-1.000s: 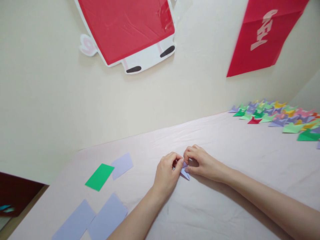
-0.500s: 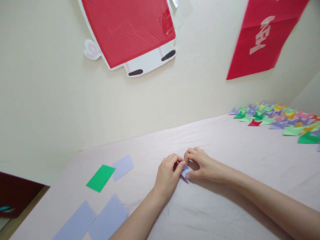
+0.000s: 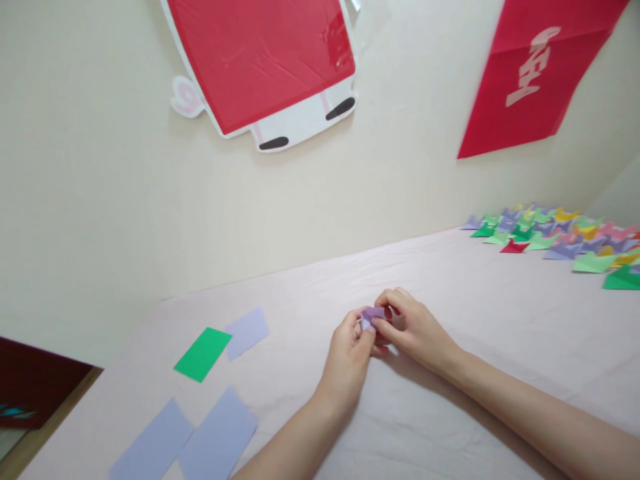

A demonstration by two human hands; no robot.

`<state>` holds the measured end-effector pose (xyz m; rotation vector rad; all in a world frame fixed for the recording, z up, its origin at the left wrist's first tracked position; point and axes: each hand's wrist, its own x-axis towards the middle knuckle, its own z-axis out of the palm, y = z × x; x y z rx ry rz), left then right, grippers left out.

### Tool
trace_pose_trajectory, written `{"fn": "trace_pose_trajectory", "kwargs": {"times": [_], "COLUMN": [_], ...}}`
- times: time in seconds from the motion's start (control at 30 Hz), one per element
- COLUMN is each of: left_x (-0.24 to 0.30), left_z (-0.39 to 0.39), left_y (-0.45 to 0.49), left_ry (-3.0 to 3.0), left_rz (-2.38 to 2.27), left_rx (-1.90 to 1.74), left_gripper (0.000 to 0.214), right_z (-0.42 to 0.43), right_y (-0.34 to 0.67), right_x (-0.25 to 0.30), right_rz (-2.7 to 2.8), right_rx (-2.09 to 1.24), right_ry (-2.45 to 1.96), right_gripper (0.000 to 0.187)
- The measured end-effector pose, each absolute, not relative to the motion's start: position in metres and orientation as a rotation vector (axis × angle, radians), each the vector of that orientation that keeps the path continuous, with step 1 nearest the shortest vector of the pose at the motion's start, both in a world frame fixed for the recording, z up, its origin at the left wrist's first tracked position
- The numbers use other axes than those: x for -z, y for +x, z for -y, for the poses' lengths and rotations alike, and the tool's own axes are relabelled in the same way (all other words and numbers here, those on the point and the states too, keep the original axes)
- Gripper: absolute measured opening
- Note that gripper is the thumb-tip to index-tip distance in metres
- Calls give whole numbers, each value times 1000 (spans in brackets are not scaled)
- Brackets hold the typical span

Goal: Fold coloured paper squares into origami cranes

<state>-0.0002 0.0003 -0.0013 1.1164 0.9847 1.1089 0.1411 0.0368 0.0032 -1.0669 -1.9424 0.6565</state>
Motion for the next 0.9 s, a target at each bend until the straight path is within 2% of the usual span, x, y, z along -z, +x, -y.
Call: {"fn": "trace_pose_trajectory", "kwargs": {"times": [0.03,0.13,0.27,0.5,0.6,0.7,0.83,0.9], "left_x": [2,2,1,-6,-6,-6,-10,-13], "left_z": [0,0,-2,-4,-5,-7,-2,6], "left_y": [0,-1,-2,-6,-7,-9,-14,-17], "left_ry": [1126,1163,1155,1019,1022,1062,1347,1684], "left_rz": [-985,-972,-965,-988,-987,-1016,-1264,-1488], "left_rx": [-1104,-1071,-1008,-935,-925,-885,-800,-824], "left_gripper": [29,27,25,42,41,37,26,32], "right_z": [-36,-36,-36,-39,-40,-39,-38,-39], "right_y": [141,142,143,146,146,145,141,140], "right_x": [-4,-4,-4,-7,-7,-5,-1,1], "right_rz": [1974,2039,2074,2019,1989,1955,1895,1893], "right_rx": [-585,-505,-638,-860,-893,-919,-1026,-1000], "right_ry": [-1055,-1006,-906,-860,-904,-925,-975,-1020], "right_gripper": [0,14,16,13,19,16,10,6]}}
